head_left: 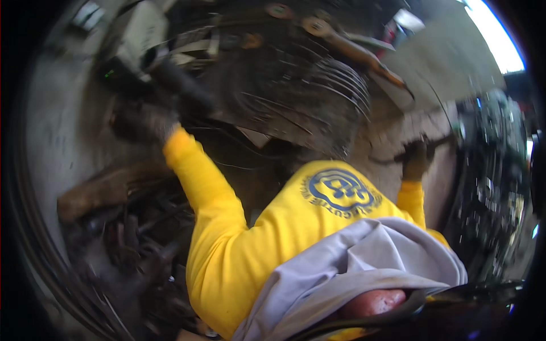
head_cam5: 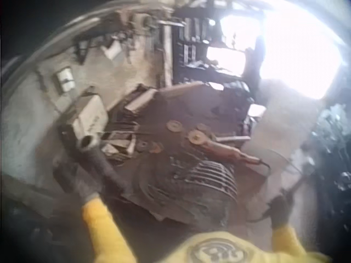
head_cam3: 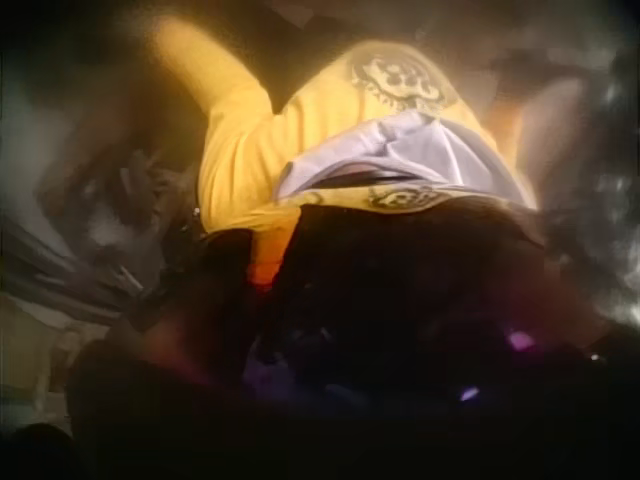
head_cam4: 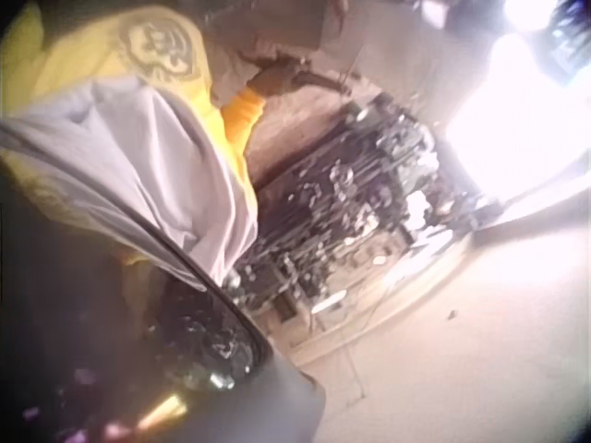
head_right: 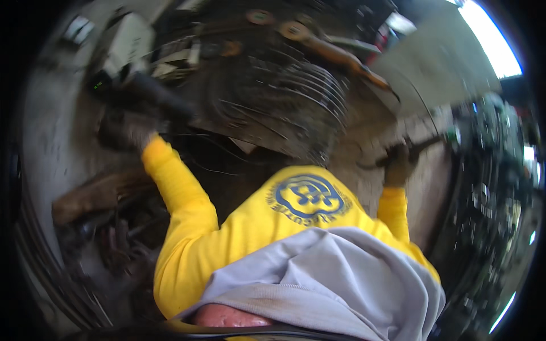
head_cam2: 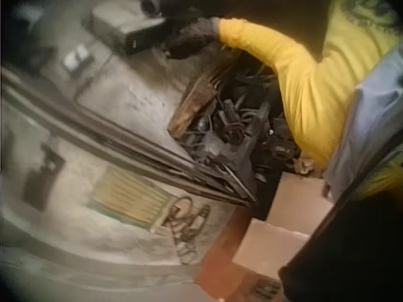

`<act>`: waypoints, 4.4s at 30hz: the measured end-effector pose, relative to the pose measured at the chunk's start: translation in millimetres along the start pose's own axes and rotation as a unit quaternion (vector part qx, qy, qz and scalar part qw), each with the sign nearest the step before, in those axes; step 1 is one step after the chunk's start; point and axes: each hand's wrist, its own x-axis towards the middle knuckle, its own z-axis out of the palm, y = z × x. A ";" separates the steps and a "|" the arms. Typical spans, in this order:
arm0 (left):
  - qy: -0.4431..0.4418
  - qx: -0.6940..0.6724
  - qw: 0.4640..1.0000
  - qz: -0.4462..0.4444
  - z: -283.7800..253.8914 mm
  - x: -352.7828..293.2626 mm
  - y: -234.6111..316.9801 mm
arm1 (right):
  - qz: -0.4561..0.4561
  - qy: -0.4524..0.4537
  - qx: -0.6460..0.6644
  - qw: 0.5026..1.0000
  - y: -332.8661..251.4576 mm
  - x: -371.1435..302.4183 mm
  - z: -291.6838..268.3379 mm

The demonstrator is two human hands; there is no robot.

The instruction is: The person welds a wire grid structure to a metal base using a welding torch while holding the pieces together by hand.

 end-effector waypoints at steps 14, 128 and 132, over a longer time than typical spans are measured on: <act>-0.423 -0.534 0.417 -0.602 -67.7 -176.6 271.1 | -0.026 -0.193 -0.054 0.979 26.5 74.4 -38.1; -0.571 0.292 0.731 0.234 -62.7 -48.0 190.4 | 0.203 -0.439 -0.055 0.873 119.8 31.9 -34.4; -0.562 0.244 0.788 0.058 -58.8 -54.2 195.7 | 0.188 -0.440 -0.062 0.876 117.9 32.5 -32.0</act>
